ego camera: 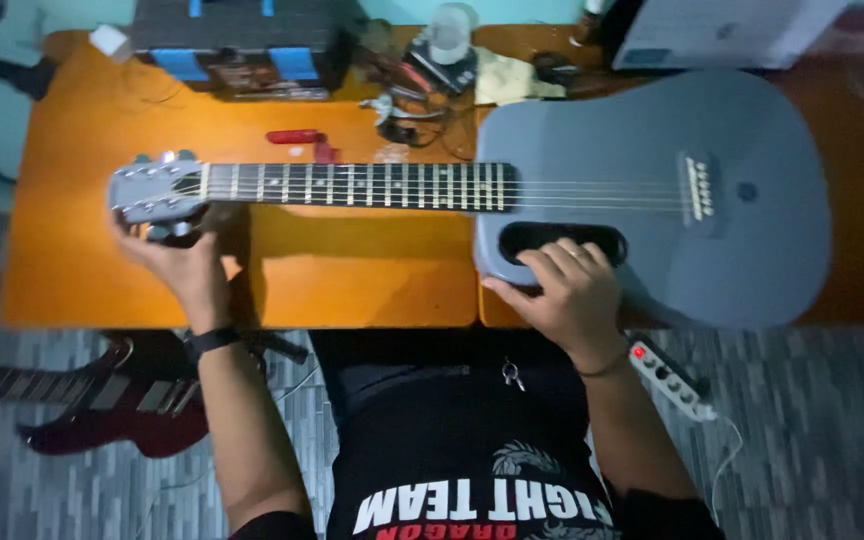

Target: The person uses a string winder to loosen the strings on an electric guitar, wipes the body with a cloth, and then repeats the process on an acoustic guitar.

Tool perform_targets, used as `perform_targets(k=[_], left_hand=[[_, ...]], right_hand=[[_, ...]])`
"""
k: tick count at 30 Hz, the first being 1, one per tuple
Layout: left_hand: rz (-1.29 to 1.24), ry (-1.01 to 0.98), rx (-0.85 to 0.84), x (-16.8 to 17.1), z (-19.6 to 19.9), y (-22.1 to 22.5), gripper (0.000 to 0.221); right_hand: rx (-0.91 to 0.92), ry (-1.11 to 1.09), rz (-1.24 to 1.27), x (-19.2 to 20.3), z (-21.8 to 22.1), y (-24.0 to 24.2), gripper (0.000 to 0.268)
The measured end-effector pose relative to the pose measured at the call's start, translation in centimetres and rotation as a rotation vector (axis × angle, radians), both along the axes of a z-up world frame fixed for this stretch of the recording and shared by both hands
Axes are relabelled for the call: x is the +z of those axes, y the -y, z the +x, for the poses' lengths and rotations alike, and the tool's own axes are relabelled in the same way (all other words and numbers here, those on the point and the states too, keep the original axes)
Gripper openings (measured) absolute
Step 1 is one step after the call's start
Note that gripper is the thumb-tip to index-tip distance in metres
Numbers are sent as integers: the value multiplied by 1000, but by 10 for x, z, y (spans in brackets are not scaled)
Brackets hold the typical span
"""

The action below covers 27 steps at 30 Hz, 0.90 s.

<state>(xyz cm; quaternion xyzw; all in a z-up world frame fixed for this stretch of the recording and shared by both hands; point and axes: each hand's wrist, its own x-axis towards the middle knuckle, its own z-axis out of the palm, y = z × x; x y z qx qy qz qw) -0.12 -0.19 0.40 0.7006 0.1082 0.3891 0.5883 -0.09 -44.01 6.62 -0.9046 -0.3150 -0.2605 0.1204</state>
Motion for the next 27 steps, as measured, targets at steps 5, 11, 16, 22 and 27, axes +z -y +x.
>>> perform_targets(k=[5, 11, 16, 22, 27], left_hand=[[128, -222, 226, -27, 1, -17, 104], [186, -196, 236, -28, 3, -15, 114], [220, -150, 232, -50, 5, -31, 113], [79, -80, 252, -33, 5, -21, 114], [82, -150, 221, -32, 5, -24, 118]], right_hand=[[-31, -18, -27, -7, -2, 4, 43], [-42, -44, -2, -16, 1, 8, 39], [3, -127, 97, -17, -2, 4, 35], [-3, -122, 48, -18, -1, 3, 39], [7, -116, 33, -21, -3, 8, 38]])
